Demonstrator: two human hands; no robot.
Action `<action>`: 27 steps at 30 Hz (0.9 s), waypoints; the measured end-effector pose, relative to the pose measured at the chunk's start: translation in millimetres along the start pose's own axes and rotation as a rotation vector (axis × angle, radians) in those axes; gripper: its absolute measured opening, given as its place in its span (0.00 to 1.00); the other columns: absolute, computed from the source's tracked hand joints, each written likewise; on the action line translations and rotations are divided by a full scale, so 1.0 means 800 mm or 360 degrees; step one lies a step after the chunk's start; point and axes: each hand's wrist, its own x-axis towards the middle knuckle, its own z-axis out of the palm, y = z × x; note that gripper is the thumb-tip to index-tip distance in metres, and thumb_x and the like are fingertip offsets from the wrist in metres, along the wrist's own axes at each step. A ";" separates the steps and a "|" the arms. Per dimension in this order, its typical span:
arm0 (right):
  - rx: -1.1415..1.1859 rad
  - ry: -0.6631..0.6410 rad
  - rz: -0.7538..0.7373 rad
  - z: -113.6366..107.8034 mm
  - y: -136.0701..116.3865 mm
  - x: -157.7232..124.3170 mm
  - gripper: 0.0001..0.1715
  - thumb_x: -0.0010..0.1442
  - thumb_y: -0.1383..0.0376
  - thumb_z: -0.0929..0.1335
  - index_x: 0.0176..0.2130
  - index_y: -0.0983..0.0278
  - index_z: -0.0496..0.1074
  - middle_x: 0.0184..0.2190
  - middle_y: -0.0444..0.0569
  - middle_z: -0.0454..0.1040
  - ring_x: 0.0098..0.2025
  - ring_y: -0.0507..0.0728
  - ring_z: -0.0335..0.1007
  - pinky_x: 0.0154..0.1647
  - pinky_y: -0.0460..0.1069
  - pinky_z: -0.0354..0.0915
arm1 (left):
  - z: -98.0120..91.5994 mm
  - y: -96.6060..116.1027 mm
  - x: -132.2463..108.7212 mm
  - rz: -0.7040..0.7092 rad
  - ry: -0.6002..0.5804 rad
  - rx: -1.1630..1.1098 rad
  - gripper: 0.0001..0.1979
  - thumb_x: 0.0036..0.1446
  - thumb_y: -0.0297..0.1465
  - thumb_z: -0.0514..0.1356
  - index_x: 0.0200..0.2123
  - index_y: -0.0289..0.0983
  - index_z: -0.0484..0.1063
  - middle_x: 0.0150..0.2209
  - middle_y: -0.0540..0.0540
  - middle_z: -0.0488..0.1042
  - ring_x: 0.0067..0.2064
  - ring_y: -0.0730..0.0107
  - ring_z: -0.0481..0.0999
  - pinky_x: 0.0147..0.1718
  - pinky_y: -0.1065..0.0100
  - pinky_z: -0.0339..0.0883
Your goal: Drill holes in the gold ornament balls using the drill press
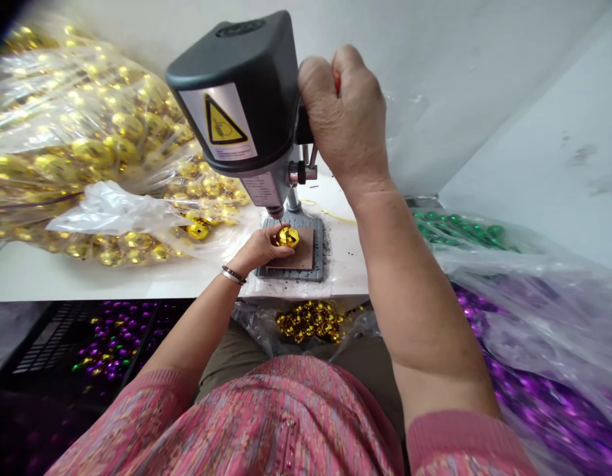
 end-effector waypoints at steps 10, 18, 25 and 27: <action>-0.0239 -0.0064 -0.0301 -0.030 0.003 -0.066 0.09 0.57 0.67 0.64 0.28 0.61 0.57 0.22 0.36 0.54 0.25 0.45 0.46 0.33 0.46 0.53 | 0.007 -0.008 -0.002 0.0043 0.0079 0.0144 0.41 0.44 0.33 0.74 0.64 0.38 0.71 0.49 0.42 0.82 0.50 0.53 0.80 0.55 0.54 0.72; -0.0428 0.0005 -0.0437 -0.032 0.025 -0.108 0.06 0.57 0.62 0.63 0.30 0.60 0.60 0.24 0.39 0.61 0.25 0.48 0.55 0.32 0.47 0.59 | 0.009 -0.010 -0.003 0.0058 0.0093 0.0175 0.41 0.45 0.34 0.74 0.64 0.39 0.71 0.51 0.44 0.82 0.52 0.54 0.80 0.54 0.58 0.72; -0.0587 0.0098 -0.0718 -0.028 0.059 -0.135 0.06 0.63 0.62 0.62 0.32 0.59 0.64 0.25 0.42 0.66 0.25 0.50 0.60 0.30 0.48 0.61 | 0.009 -0.007 -0.005 0.0027 0.0103 0.0169 0.40 0.45 0.33 0.75 0.64 0.40 0.72 0.51 0.44 0.82 0.51 0.54 0.80 0.55 0.58 0.71; -0.0612 0.0145 -0.0822 -0.026 0.067 -0.138 0.06 0.64 0.64 0.62 0.33 0.58 0.65 0.25 0.42 0.67 0.26 0.51 0.62 0.30 0.48 0.62 | 0.009 -0.007 -0.006 0.0012 0.0099 0.0170 0.40 0.45 0.34 0.75 0.63 0.40 0.72 0.50 0.44 0.82 0.50 0.54 0.80 0.54 0.59 0.72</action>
